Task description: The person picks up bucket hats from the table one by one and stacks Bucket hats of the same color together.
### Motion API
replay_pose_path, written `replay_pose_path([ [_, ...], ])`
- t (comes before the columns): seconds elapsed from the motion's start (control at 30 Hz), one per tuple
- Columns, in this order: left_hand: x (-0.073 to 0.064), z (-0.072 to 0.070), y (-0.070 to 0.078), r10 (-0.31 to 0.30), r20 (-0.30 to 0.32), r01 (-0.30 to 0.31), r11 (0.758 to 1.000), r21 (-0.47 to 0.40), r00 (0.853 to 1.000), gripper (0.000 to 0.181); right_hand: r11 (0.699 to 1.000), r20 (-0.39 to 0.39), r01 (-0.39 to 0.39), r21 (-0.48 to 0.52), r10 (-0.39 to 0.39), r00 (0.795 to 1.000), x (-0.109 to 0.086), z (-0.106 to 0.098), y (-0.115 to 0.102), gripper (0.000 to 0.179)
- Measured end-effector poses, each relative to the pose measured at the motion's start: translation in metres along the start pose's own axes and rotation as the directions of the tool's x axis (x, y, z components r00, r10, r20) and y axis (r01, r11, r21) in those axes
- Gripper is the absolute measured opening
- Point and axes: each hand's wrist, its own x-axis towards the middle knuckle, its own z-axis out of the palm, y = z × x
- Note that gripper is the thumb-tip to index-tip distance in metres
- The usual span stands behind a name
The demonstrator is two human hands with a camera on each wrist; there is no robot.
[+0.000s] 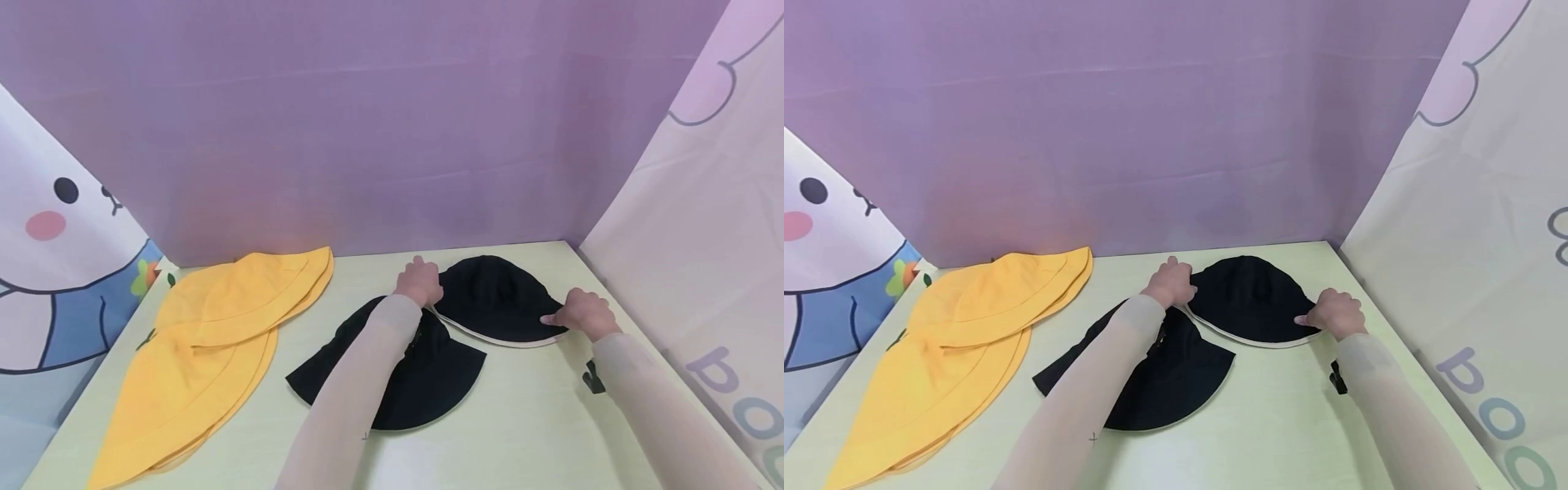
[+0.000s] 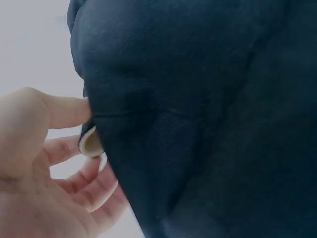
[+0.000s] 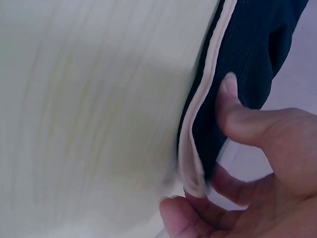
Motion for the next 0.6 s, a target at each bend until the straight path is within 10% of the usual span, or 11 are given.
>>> replay_pose_path([
  [0.2,0.0,-0.004,0.0,0.036,-0.032,-0.038,0.997,-0.061,0.999,0.027,0.992,-0.038,0.065,0.108,-0.061,0.997,0.002,0.002,0.001,0.049],
  [0.33,-0.001,-0.012,-0.004,0.052,-0.038,-0.058,0.979,-0.193,0.998,0.004,0.985,-0.07,0.116,0.131,-0.107,0.992,0.004,-0.002,0.004,0.028],
  [0.6,-0.005,-0.033,-0.01,0.118,-0.088,-0.138,0.95,-0.28,0.989,0.027,0.917,-0.139,0.139,0.374,-0.093,0.986,0.004,-0.018,0.008,0.035],
])
